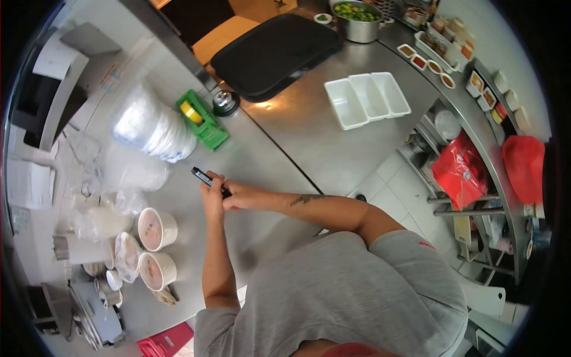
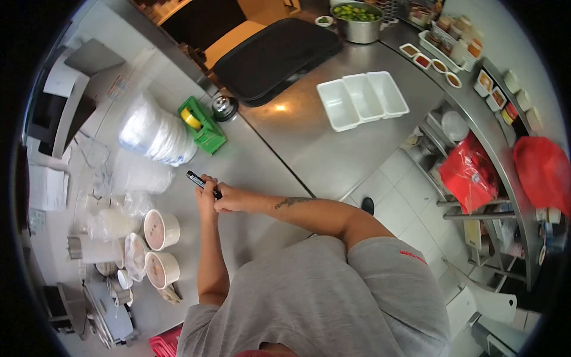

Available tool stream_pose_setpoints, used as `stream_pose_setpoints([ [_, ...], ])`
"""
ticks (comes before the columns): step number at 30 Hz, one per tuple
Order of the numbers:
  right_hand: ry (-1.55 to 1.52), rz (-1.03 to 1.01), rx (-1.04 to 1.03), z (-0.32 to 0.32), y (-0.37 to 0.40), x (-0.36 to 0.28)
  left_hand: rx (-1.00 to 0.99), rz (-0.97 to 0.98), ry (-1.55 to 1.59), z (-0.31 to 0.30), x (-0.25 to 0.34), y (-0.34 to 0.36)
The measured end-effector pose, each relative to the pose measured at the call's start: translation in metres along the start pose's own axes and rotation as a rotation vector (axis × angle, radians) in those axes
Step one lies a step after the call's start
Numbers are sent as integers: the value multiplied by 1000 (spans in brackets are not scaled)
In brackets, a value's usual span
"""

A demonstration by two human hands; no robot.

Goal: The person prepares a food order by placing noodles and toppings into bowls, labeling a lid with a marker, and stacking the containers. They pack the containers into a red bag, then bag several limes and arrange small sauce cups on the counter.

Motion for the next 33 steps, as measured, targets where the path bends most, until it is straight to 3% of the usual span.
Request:
stream_pose_setpoints([
  [2,327,-151,167,-17,11,-9,80,-79,-77,-4,-15,-19],
  [5,517,-487,310,-46,65,-42,342,-74,-464,-9,-20,-26],
  [7,486,-451,268,-72,112,-62,501,223,-737,-20,-25,-40],
  [9,476,-397,295,-102,172,-79,970,548,-1105,3,18,7],
  [11,484,-327,383,-136,237,-86,1052,646,-1074,32,49,36],
  [14,502,-338,599,-186,334,-86,419,517,-586,118,66,37],
  [16,562,-356,717,-216,399,-87,183,662,-547,215,85,59],
  [18,625,-327,819,-238,457,-89,121,612,-736,311,112,96],
  [21,759,-263,934,-269,537,-108,206,627,-1061,397,109,90],
  [22,804,-275,965,-278,561,-115,196,519,-1120,413,104,87],
  [24,829,-288,1067,-300,610,-132,179,310,-1237,440,101,81],
  [27,819,-322,1294,-354,687,-142,227,272,-1230,453,86,54],
  [29,638,-240,1458,-401,739,-143,149,272,-1170,461,89,49],
  [31,698,-270,1559,-450,785,-160,117,314,-1157,468,90,35],
  [33,919,-249,1697,-495,827,-182,76,220,-1271,476,91,21],
])
Point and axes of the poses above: each hand's wrist, its own y-axis away from the middle knuckle, its own z-axis out of the palm, x = y × z, the point moved 7 cm from there along -y, towards the middle knuckle, and after that the axes turned 13 degrees about -z, right-handed, at the moved point
